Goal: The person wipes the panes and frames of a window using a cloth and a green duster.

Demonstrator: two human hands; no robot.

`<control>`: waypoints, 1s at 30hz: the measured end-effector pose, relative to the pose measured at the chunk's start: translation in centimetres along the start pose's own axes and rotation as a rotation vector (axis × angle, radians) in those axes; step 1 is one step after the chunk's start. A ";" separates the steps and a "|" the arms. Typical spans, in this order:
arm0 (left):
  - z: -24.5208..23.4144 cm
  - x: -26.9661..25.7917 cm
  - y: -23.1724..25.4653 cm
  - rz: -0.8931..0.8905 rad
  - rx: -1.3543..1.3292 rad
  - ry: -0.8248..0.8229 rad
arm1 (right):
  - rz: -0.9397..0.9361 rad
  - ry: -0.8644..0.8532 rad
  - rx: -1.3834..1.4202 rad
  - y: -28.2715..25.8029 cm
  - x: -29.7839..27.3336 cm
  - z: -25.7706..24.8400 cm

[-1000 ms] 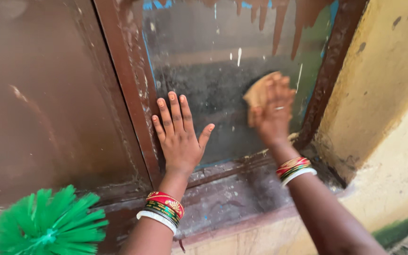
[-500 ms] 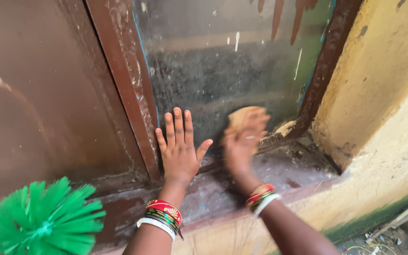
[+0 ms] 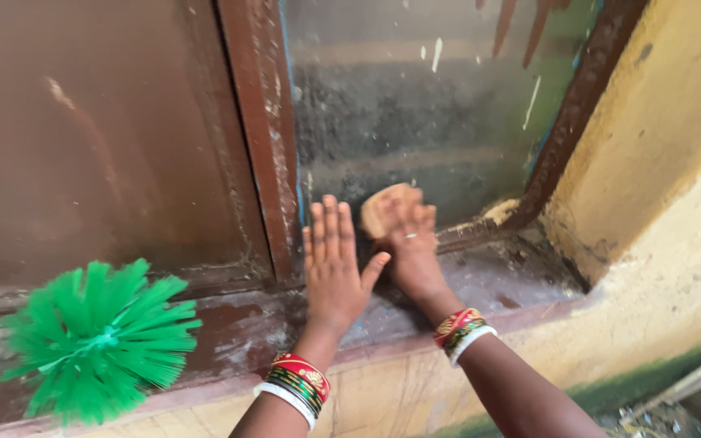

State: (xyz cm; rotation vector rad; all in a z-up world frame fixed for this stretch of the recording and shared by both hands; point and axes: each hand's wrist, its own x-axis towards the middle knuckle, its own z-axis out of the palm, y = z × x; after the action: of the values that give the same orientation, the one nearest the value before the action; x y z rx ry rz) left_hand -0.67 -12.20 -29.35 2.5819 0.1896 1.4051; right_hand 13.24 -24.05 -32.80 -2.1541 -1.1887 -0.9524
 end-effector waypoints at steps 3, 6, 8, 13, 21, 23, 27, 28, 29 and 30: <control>-1.8 1.9 0.8 0.060 -0.051 0.022 | 0.076 0.318 0.173 0.3 2.1 -1.7; -4.8 4.8 0.6 0.100 -0.087 0.070 | 0.187 0.463 0.208 -1.7 6.0 -3.6; -7.4 7.1 0.3 0.158 -0.058 0.141 | 0.186 0.531 0.266 -4.2 8.8 -5.2; -16.6 13.1 -3.0 0.254 -0.064 0.326 | 0.073 0.708 0.359 -13.2 17.0 -10.6; -31.2 21.6 -14.0 0.347 0.102 0.438 | -0.168 0.751 -0.004 -27.2 29.2 -15.0; -34.6 23.1 -18.1 0.314 0.221 0.409 | -0.172 0.736 -0.079 -28.2 32.2 -14.8; -39.5 25.1 -27.4 0.281 0.345 0.426 | -0.106 0.676 -0.320 -27.8 35.0 -12.2; -40.4 25.4 -29.4 0.250 0.395 0.418 | -0.108 0.691 -0.330 -27.6 35.4 -11.9; -41.0 25.9 -31.2 0.218 0.445 0.409 | -0.088 0.710 -0.330 -27.5 35.4 -11.6; -41.4 26.2 -32.8 0.226 0.436 0.422 | -0.068 0.726 -0.333 -27.5 35.4 -11.2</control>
State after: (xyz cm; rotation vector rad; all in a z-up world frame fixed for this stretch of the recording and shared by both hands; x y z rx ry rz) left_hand -21.90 29.57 6.33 2.6548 0.3014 2.2034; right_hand -1.03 0.01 4.00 -1.7222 -0.7746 -1.8581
